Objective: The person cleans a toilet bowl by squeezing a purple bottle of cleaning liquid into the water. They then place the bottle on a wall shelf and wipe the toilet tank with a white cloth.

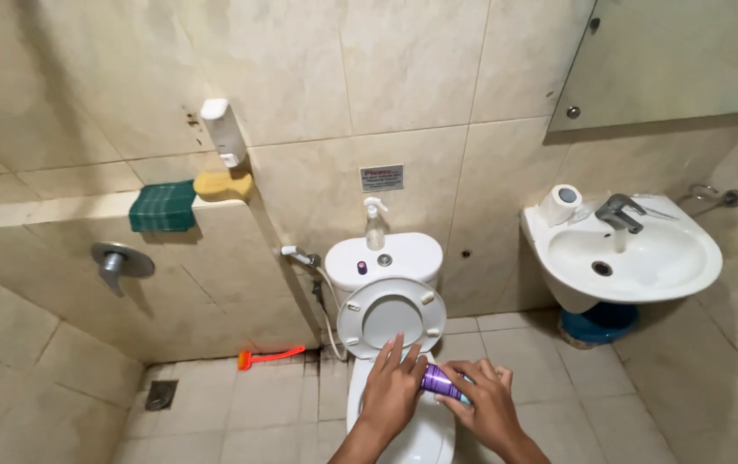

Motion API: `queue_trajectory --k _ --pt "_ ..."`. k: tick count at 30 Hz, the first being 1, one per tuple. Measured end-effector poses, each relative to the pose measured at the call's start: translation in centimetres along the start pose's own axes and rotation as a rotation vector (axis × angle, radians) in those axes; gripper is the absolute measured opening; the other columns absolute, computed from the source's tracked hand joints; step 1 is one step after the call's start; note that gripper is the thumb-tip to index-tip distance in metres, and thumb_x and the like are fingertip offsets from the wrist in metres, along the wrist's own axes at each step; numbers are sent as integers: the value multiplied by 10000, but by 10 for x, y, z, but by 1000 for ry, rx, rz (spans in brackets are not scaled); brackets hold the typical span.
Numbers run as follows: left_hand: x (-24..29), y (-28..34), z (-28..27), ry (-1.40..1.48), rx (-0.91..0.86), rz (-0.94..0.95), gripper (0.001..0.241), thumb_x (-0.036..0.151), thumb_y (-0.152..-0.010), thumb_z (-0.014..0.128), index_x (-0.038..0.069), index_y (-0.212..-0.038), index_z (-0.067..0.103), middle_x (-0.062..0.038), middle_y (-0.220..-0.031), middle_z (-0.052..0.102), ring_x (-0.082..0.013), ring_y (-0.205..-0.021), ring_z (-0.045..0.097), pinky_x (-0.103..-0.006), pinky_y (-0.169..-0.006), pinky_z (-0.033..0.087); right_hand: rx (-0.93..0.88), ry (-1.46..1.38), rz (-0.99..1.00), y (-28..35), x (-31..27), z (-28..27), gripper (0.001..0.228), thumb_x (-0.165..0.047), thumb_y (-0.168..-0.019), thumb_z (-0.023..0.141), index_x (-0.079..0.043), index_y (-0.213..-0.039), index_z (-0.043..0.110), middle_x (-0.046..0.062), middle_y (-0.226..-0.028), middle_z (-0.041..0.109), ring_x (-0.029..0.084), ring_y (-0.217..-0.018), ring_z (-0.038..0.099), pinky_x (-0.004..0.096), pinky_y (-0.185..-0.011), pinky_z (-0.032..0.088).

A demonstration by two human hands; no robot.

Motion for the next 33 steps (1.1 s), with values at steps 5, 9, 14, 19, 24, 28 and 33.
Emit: queue_trajectory --k 5,9,14,19,24,28,33 --pt "13 -13 -39 16 -28 21 379 40 -790 716 -46 -1158 676 -217 -1249 664 -410 -1348 515 -506 -1176 313 -2 29 -69 -14 -23 -29 560 -332 -703 869 -181 -1222 725 -35 -1129 700 219 -994 610 464 -870 350" --pt "19 -28 -70 69 -7 41 299 61 -765 726 -50 -1041 689 -201 -1033 685 -403 -1193 585 -509 -1154 329 -1 99 -163 -26 -33 -43 591 -304 -704 854 -176 -1254 681 -23 -1122 685 220 -1035 612 470 -885 364" --pt "27 -47 -84 -30 93 101 322 19 -754 687 -64 -1064 688 -188 -1011 692 -357 -1116 616 -464 -1170 367 18 120 -188 -44 -39 -61 589 -262 -712 851 -166 -1261 661 6 -1136 660 237 -1061 599 482 -879 369" --pt "40 -73 -88 -131 127 159 359 21 -766 662 -79 -1109 690 -182 -1046 707 -333 -1150 625 -427 -1183 382 47 134 -151 -62 -29 -69 671 -259 -693 864 -147 -1320 656 36 -1176 652 256 -1030 589 499 -882 374" --pt "44 -97 -56 -322 71 96 436 77 -816 648 -38 -1235 687 -127 -1380 649 -291 -1467 440 -487 -1207 253 103 94 -92 -70 0 -69 623 -199 -674 849 -94 -1255 649 50 -1124 650 244 -1056 607 449 -897 399" --pt "55 -106 -69 -307 220 72 543 145 -844 692 62 -1377 635 -57 -1529 547 -273 -1543 326 -547 -1195 157 102 100 -7 -71 30 -58 680 -217 -657 858 -91 -1288 641 64 -1128 646 251 -1059 613 447 -890 398" --pt "45 -98 -84 -31 266 -184 762 341 -825 799 45 -1473 526 -117 -1601 472 -328 -1527 311 -555 -1131 167 128 13 200 -64 61 -59 678 -289 -697 861 -163 -1333 662 35 -1053 708 259 -917 668 384 -899 442"
Point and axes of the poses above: each hand's wrist, its own y-axis away from the middle knuckle, its own z-axis out of the palm, x = y × z, the point moved 8 cm from there along -y, towards the middle knuckle
